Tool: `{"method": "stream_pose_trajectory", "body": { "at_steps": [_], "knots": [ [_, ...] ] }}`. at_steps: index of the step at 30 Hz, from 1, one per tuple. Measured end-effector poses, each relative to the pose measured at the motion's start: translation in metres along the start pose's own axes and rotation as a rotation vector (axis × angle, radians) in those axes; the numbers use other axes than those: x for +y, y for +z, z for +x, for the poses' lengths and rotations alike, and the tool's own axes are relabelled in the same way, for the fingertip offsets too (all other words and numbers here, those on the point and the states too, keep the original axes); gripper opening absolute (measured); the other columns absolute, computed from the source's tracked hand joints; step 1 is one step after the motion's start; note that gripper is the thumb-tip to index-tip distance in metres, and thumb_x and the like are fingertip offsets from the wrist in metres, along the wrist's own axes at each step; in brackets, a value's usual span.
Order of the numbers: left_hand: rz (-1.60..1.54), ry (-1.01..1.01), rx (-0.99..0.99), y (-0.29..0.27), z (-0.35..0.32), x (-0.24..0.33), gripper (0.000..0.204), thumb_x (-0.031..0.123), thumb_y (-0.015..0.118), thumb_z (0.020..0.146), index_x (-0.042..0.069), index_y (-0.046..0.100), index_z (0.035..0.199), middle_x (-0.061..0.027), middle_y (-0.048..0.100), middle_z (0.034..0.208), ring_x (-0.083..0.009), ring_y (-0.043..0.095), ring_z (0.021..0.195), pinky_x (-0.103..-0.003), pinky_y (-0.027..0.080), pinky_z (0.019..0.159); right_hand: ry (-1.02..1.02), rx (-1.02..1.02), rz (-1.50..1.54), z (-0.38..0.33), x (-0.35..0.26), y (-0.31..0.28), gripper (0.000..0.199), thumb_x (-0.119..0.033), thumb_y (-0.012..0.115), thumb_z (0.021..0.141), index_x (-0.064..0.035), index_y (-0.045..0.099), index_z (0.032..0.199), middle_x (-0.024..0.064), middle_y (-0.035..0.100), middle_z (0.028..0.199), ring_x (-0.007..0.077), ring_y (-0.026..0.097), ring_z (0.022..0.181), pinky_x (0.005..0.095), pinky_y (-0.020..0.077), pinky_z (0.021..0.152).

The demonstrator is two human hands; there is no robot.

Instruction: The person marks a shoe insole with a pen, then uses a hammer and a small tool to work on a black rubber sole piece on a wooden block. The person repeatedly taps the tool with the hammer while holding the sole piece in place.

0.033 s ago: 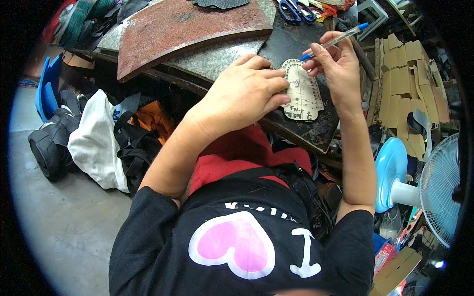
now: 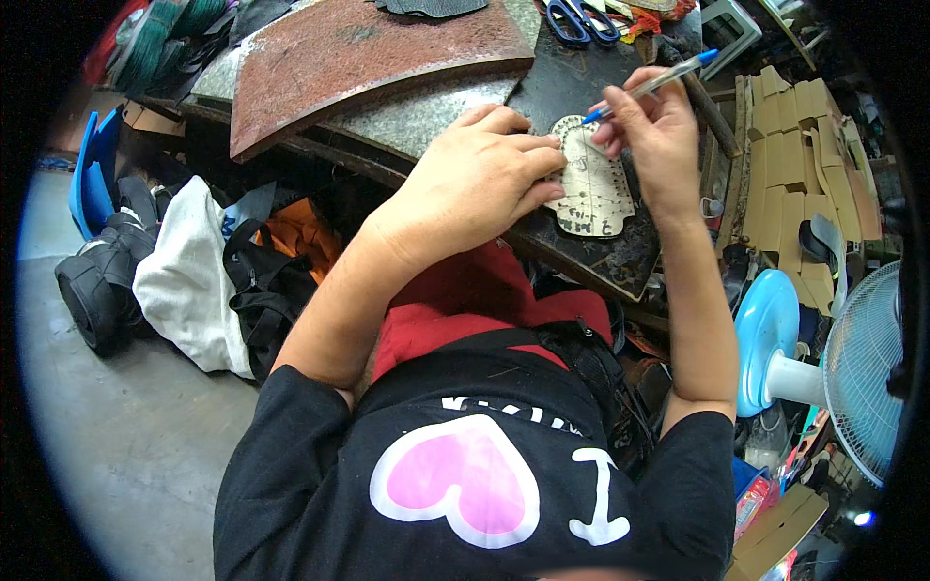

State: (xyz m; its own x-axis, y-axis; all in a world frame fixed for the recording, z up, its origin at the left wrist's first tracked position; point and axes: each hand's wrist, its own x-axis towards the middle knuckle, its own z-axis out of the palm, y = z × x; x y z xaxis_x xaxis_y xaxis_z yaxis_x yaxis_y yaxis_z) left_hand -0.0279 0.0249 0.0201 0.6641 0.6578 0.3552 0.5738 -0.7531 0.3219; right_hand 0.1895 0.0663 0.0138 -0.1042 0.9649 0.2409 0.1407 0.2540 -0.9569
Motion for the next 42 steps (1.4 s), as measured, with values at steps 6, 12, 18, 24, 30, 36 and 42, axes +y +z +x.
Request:
{"method": "stream_pose_trajectory", "body": {
  "at_steps": [6, 12, 18, 24, 30, 36, 42],
  "knots": [
    [0.018, 0.013, 0.066, 0.005, 0.000, -0.005, 0.032, 0.027, 0.070, 0.083, 0.013, 0.067, 0.112, -0.0042, 0.063, 0.127, -0.0286, 0.054, 0.120, -0.042, 0.041, 0.105, -0.057, 0.153, 0.051, -0.002, 0.014, 0.008, 0.017, -0.016, 0.064, 0.095, -0.0123, 0.050, 0.103, 0.0014, 0.061, 0.071, 0.0055, 0.057, 0.051, 0.0159, 0.0392, 0.041],
    [0.028, 0.018, 0.043, 0.006, -0.002, -0.007, 0.039, 0.030, 0.072, 0.081, 0.015, 0.065, 0.117, -0.0059, 0.059, 0.132, -0.0300, 0.050, 0.126, -0.045, 0.037, 0.109, -0.074, 0.070, -0.078, -0.002, 0.008, 0.011, 0.013, -0.014, 0.064, 0.095, -0.0126, 0.053, 0.102, -0.0011, 0.058, 0.070, 0.0039, 0.051, 0.052, 0.0178, 0.0370, 0.045],
    [0.001, 0.017, 0.023, 0.004, -0.003, -0.007, 0.043, 0.032, 0.073, 0.080, 0.015, 0.064, 0.118, -0.0068, 0.060, 0.131, -0.0298, 0.051, 0.125, -0.045, 0.037, 0.108, -0.372, -0.064, -0.376, -0.002, 0.010, 0.012, 0.013, -0.013, 0.063, 0.096, -0.0120, 0.055, 0.106, -0.0042, 0.054, 0.067, 0.0029, 0.050, 0.051, 0.0171, 0.0361, 0.042],
    [-0.035, -0.040, 0.092, 0.007, -0.003, -0.007, 0.060, 0.032, 0.078, 0.074, 0.010, 0.057, 0.125, -0.0065, 0.062, 0.128, -0.0295, 0.053, 0.122, -0.044, 0.037, 0.107, 0.010, 0.034, 0.115, -0.003, 0.010, 0.013, 0.012, -0.012, 0.062, 0.096, -0.0120, 0.055, 0.107, -0.0043, 0.052, 0.070, 0.0028, 0.048, 0.052, 0.0168, 0.0362, 0.044],
    [-0.072, -0.071, 0.122, 0.010, -0.002, -0.008, 0.083, 0.031, 0.081, 0.071, 0.007, 0.040, 0.139, -0.0075, 0.064, 0.125, -0.0305, 0.054, 0.120, -0.043, 0.038, 0.106, 0.002, 0.019, 0.072, -0.004, 0.008, 0.014, 0.013, -0.011, 0.064, 0.095, -0.0116, 0.057, 0.106, -0.0035, 0.053, 0.073, 0.0026, 0.045, 0.052, 0.0179, 0.0356, 0.045],
    [-0.077, -0.068, 0.137, 0.012, -0.004, -0.008, 0.087, 0.032, 0.081, 0.069, 0.005, 0.037, 0.140, -0.0071, 0.065, 0.124, -0.0311, 0.054, 0.118, -0.042, 0.038, 0.105, -0.170, -0.080, -0.164, -0.009, 0.007, 0.016, 0.013, -0.012, 0.064, 0.095, -0.0120, 0.057, 0.106, -0.0042, 0.051, 0.069, 0.0030, 0.048, 0.053, 0.0191, 0.0367, 0.045],
    [-0.067, -0.061, 0.143, 0.013, -0.003, -0.008, 0.088, 0.031, 0.082, 0.069, 0.005, 0.037, 0.140, -0.0070, 0.065, 0.124, -0.0312, 0.055, 0.117, -0.042, 0.039, 0.105, -0.137, -0.049, -0.103, -0.010, 0.006, 0.017, 0.013, -0.012, 0.063, 0.096, -0.0127, 0.054, 0.105, -0.0027, 0.053, 0.069, 0.0038, 0.049, 0.051, 0.0181, 0.0379, 0.045]
  ]
}}
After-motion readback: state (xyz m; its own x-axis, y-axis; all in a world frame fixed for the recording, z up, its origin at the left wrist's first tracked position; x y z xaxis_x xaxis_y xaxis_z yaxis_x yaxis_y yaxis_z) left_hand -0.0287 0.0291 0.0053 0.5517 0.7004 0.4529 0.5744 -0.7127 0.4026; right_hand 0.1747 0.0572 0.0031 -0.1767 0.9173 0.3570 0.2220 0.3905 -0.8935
